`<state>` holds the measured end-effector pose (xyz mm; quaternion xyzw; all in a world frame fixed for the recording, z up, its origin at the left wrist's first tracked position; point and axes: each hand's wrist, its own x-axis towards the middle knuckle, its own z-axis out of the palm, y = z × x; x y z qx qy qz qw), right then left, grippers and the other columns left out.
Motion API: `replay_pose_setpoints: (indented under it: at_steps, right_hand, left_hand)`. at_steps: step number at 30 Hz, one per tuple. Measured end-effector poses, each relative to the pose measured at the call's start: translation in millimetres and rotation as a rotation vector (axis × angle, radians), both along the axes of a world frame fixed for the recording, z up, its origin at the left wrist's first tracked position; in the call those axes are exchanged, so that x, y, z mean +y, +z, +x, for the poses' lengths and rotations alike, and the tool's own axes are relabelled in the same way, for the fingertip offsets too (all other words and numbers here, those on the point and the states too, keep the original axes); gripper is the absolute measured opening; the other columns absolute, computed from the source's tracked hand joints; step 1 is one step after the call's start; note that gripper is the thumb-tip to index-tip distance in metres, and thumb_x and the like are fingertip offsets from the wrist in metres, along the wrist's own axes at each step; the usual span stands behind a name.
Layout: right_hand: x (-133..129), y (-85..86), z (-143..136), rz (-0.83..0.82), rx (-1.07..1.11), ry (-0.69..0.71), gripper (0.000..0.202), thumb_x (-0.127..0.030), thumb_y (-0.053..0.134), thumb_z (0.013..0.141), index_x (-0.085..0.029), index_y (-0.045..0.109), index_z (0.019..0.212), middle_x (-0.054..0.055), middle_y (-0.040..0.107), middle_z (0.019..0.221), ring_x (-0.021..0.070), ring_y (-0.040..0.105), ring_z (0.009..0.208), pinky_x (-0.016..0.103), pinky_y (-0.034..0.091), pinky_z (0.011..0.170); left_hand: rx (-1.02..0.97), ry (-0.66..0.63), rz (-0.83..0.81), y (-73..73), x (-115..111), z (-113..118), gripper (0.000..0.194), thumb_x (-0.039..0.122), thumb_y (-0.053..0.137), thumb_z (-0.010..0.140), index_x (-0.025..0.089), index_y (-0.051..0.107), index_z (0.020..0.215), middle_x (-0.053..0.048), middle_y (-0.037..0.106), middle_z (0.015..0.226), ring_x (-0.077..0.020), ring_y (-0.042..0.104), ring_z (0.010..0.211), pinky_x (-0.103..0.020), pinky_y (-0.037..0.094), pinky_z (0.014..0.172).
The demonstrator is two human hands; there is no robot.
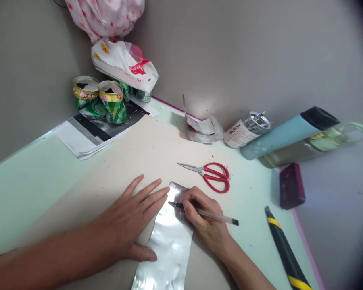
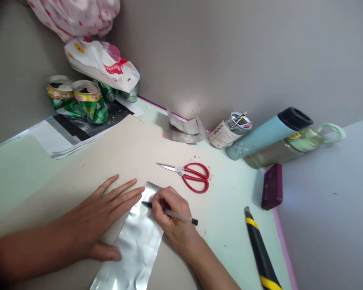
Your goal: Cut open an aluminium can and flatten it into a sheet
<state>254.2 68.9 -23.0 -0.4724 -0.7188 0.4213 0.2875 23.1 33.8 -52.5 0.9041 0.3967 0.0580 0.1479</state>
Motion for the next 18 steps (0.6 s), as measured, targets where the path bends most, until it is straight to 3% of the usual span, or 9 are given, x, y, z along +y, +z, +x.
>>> replay_pose_setpoints:
  at_steps: [14, 18]
  right_hand:
    - [-2, -5.4, -2, 0.075, -0.001, -0.121, 0.019, -0.022, 0.052, 0.093, -0.021, 0.055, 0.074, -0.001, 0.055, 0.068, 0.0138, 0.050, 0.060, 0.026, 0.039, 0.054]
    - [-6, -13.2, 5, 0.183, 0.087, -0.283, 0.014, -0.026, 0.056, 0.096, -0.022, 0.064, 0.085, 0.001, 0.063, 0.075, 0.0151, 0.057, 0.064, 0.027, 0.045, 0.059]
  left_hand:
    - [-0.001, 0.003, -0.011, -3.2, 1, 1, 0.101, 0.069, 0.065, 0.076, 0.012, 0.031, 0.153, -0.015, 0.036, 0.160, -0.0297, 0.014, 0.154, -0.049, -0.017, 0.121]
    - [-0.047, -0.030, -0.040, -7.7, 3, -2, 0.105, 0.069, 0.068, 0.074, 0.013, 0.028, 0.154, -0.016, 0.035, 0.160, -0.0339, 0.015, 0.153, -0.054, -0.013, 0.121]
